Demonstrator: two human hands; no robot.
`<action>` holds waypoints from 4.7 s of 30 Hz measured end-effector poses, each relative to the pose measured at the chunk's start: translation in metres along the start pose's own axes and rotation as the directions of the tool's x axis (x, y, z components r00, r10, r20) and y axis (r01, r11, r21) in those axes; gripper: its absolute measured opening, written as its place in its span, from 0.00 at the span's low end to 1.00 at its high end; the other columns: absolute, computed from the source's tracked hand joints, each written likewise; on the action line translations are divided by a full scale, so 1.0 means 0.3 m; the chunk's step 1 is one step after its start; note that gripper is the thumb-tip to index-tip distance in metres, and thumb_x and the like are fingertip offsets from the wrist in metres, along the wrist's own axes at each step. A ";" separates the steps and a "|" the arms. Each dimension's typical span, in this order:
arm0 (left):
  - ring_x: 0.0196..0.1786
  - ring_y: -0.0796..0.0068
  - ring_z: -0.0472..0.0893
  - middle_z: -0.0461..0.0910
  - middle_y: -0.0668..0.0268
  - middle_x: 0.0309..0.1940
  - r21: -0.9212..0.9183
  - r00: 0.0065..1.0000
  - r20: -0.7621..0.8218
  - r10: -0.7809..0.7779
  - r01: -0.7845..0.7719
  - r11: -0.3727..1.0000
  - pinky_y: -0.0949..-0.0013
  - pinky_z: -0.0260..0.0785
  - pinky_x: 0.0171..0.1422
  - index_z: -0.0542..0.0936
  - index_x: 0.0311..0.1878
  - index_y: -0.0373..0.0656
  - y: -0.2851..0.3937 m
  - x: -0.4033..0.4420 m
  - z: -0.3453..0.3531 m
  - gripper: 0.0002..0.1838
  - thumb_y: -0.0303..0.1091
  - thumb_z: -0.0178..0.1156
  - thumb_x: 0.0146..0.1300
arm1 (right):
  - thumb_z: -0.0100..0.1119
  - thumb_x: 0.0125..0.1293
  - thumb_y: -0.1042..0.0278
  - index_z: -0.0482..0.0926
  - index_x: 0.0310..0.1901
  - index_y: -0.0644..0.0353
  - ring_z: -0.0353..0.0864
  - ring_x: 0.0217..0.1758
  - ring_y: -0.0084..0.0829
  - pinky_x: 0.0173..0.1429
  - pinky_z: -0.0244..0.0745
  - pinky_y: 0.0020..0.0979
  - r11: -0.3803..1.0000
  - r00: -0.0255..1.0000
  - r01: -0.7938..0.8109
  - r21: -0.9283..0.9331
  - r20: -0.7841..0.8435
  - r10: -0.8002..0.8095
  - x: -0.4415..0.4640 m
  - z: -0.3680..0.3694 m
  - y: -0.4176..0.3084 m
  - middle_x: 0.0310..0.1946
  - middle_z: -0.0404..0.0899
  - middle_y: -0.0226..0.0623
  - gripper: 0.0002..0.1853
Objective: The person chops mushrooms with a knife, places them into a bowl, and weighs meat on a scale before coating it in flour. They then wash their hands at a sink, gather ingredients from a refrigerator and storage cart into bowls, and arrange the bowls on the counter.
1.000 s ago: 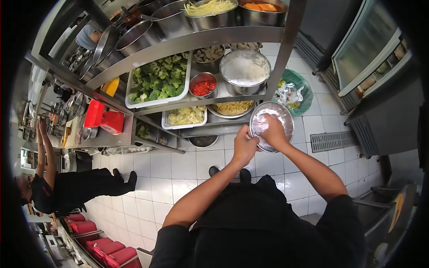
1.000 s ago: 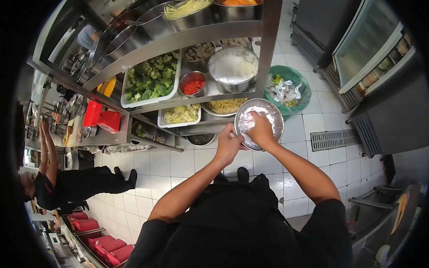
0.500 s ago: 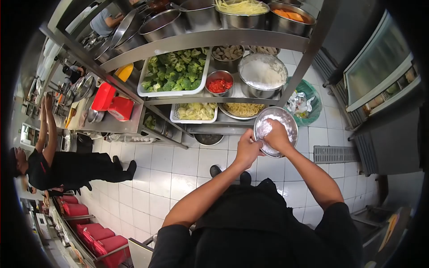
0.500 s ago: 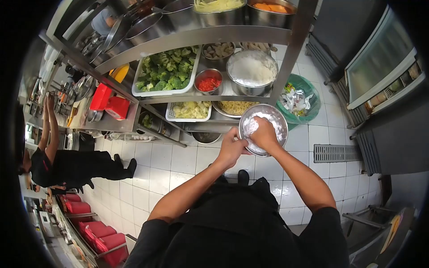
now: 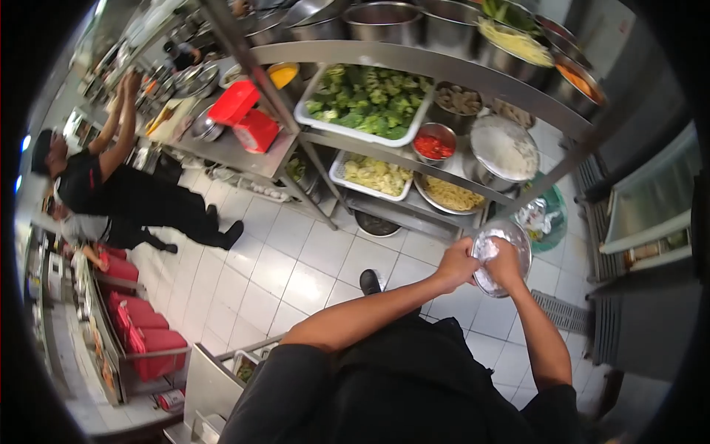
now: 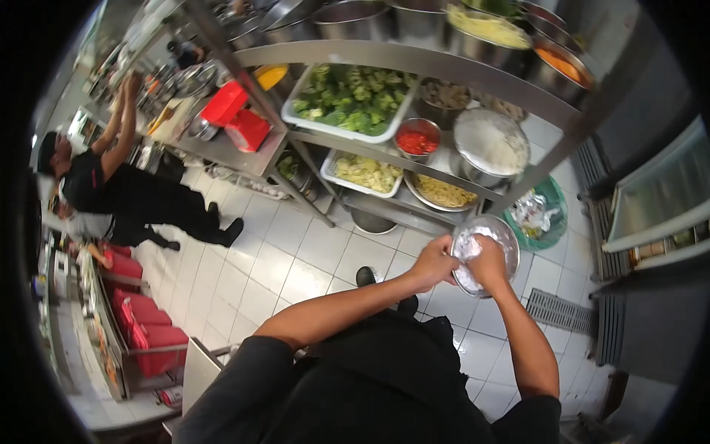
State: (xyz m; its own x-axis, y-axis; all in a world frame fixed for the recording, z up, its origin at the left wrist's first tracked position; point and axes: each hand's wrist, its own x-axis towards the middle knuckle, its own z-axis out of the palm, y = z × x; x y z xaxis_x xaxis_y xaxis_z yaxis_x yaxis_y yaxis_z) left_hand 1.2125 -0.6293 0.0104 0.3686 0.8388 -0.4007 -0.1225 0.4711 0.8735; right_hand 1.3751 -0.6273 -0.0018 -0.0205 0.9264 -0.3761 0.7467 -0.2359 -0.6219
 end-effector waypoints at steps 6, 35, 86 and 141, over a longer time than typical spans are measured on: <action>0.26 0.70 0.77 0.70 0.64 0.26 -0.093 0.997 -0.074 0.000 -0.007 0.996 0.66 0.78 0.22 0.68 0.31 0.39 0.024 0.004 0.016 0.09 0.18 0.54 0.45 | 0.63 0.36 0.80 0.68 0.57 0.55 0.63 0.58 0.61 0.62 0.62 0.45 0.908 0.946 0.210 -0.363 -0.160 -0.282 -0.094 -0.048 -0.125 0.57 0.62 0.58 0.39; 0.28 0.70 0.79 0.69 0.64 0.28 -0.117 0.998 -0.042 -0.044 0.039 0.992 0.68 0.79 0.25 0.67 0.33 0.38 0.023 0.021 -0.032 0.10 0.16 0.53 0.47 | 0.65 0.40 0.78 0.70 0.54 0.58 0.63 0.59 0.59 0.59 0.64 0.44 0.918 0.938 0.183 -0.352 -0.218 -0.271 -0.062 -0.023 -0.138 0.57 0.61 0.60 0.33; 0.25 0.63 0.80 0.73 0.57 0.28 0.276 0.843 0.500 -0.197 0.060 0.959 0.64 0.74 0.15 0.69 0.32 0.35 0.100 0.272 0.317 0.09 0.17 0.50 0.45 | 0.64 0.47 0.74 0.68 0.59 0.65 0.66 0.60 0.40 0.63 0.59 0.36 0.963 0.712 -0.146 0.227 -0.652 0.262 -0.193 -0.125 0.319 0.55 0.70 0.50 0.33; 0.31 0.67 0.80 0.73 0.60 0.32 -0.133 0.977 -0.213 -0.019 -0.010 0.991 0.67 0.80 0.31 0.65 0.30 0.41 0.188 -0.297 -0.761 0.10 0.17 0.54 0.52 | 0.63 0.40 0.78 0.74 0.50 0.52 0.69 0.52 0.56 0.56 0.69 0.41 0.848 0.870 0.491 -0.200 0.146 -0.470 0.137 0.440 -0.750 0.50 0.66 0.54 0.29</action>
State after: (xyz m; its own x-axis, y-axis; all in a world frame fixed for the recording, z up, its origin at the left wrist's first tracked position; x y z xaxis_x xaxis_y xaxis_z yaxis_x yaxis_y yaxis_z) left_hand 0.9624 -0.6153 0.0323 0.1658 0.8686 -0.4669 -0.2474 0.4950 0.8330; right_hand 1.1185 -0.5748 0.0318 -0.4660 0.8743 -0.1356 0.7558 0.3137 -0.5747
